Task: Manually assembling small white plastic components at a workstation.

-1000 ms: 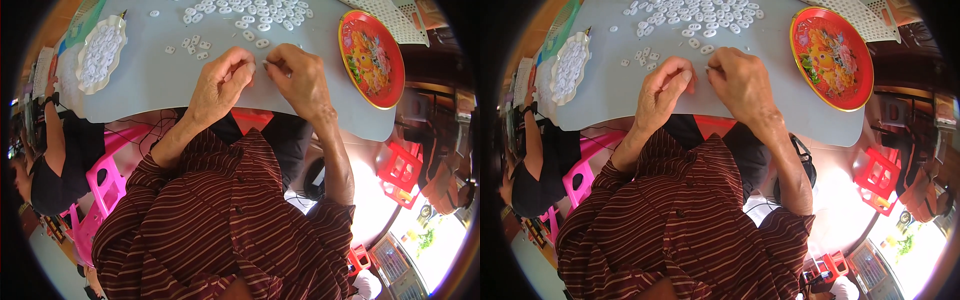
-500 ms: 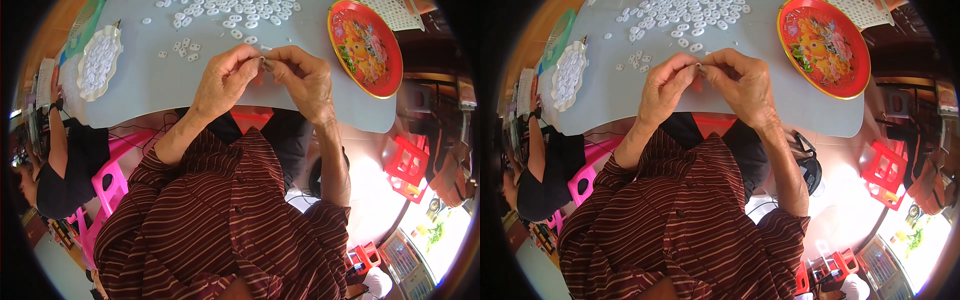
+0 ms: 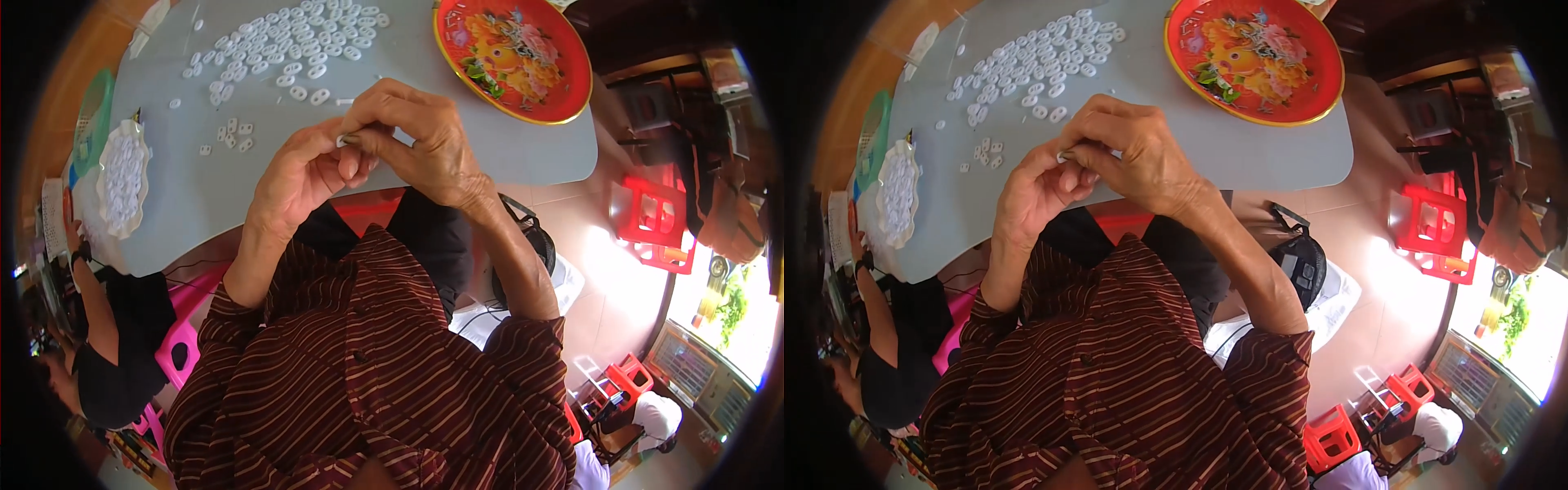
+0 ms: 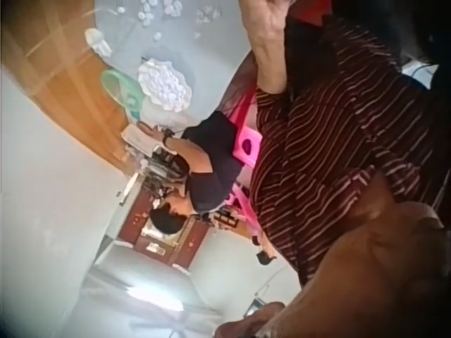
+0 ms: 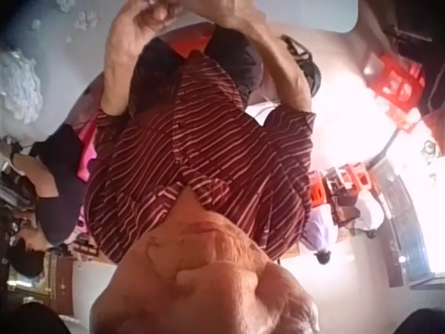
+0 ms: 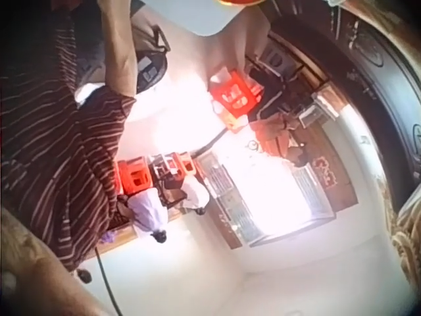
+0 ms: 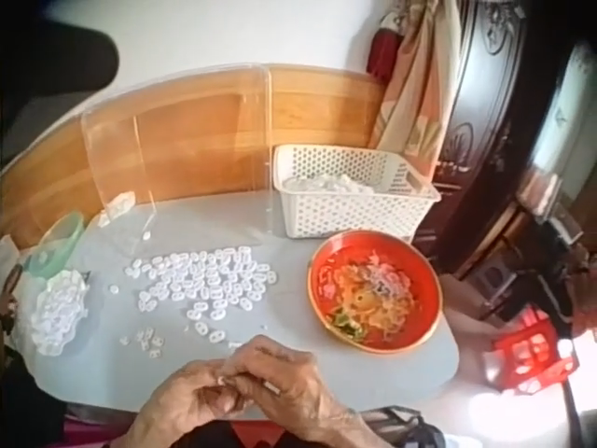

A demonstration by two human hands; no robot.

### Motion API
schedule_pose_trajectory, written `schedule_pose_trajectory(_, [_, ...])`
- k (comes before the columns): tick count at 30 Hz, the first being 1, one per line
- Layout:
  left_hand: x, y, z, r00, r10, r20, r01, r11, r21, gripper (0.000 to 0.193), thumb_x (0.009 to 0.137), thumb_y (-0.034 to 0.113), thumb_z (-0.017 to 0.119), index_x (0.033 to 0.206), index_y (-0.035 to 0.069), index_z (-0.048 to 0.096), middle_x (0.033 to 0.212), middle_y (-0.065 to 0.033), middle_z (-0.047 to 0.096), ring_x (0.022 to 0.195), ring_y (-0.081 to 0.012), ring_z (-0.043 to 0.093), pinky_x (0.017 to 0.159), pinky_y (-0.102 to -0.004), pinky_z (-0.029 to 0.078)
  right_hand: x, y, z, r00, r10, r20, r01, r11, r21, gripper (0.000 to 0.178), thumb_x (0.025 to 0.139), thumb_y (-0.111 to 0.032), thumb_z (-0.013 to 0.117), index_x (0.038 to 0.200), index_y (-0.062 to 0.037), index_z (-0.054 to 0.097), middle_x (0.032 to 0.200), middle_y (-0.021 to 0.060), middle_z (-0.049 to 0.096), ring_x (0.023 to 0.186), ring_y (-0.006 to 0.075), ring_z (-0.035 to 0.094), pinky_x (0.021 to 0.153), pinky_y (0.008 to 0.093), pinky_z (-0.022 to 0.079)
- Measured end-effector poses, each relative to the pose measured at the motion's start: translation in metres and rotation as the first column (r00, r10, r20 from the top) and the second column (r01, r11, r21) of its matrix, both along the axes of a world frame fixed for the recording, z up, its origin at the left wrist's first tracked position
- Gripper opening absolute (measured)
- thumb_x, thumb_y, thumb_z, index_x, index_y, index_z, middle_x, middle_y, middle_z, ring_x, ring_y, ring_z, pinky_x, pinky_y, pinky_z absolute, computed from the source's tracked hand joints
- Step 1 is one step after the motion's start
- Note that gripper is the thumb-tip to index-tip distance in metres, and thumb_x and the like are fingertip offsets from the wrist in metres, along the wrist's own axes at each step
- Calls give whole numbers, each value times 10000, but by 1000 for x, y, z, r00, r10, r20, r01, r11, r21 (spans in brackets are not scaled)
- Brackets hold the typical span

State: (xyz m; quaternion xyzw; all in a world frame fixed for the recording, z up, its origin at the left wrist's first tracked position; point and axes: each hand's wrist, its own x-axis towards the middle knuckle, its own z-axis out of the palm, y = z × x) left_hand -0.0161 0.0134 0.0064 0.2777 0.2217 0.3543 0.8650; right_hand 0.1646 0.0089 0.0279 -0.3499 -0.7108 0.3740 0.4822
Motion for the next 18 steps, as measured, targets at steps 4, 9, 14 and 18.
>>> schedule_pose_trajectory(4, [5,4,-4,999,-12,30,12,1000,0,272,923,179,469,999,-67,558,715,-68,561,763,-195,516,670,-269,428,5,-2,-2,999,-5,-32,4,1000,-22,135,756,51,661,868,-21,637,847,68,594,723,154,615,637,269,524])
schedule_pose_trajectory(9, [6,1,-2,999,13,-31,-13,1000,-2,229,894,142,516,1027,-44,534,717,-66,569,776,-176,505,693,-251,433,16,-1,6,998,-25,62,22,999,49,118,758,17,678,864,-23,643,827,62,603,699,133,604,604,260,503])
schedule_pose_trajectory(14, [9,5,-6,998,28,-48,-25,998,57,126,879,108,524,936,-3,538,754,-70,589,812,-178,520,698,-253,434,51,24,22,930,-262,257,222,960,174,86,745,-42,657,830,-38,647,733,103,630,620,230,621,583,308,501])
schedule_pose_trajectory(18, [14,5,-3,992,50,-118,-40,995,86,78,861,75,514,906,18,543,757,-67,587,837,-175,544,701,-259,438,117,52,18,770,-420,481,356,908,223,113,814,-87,629,891,-11,660,706,76,646,619,95,595,571,239,482])
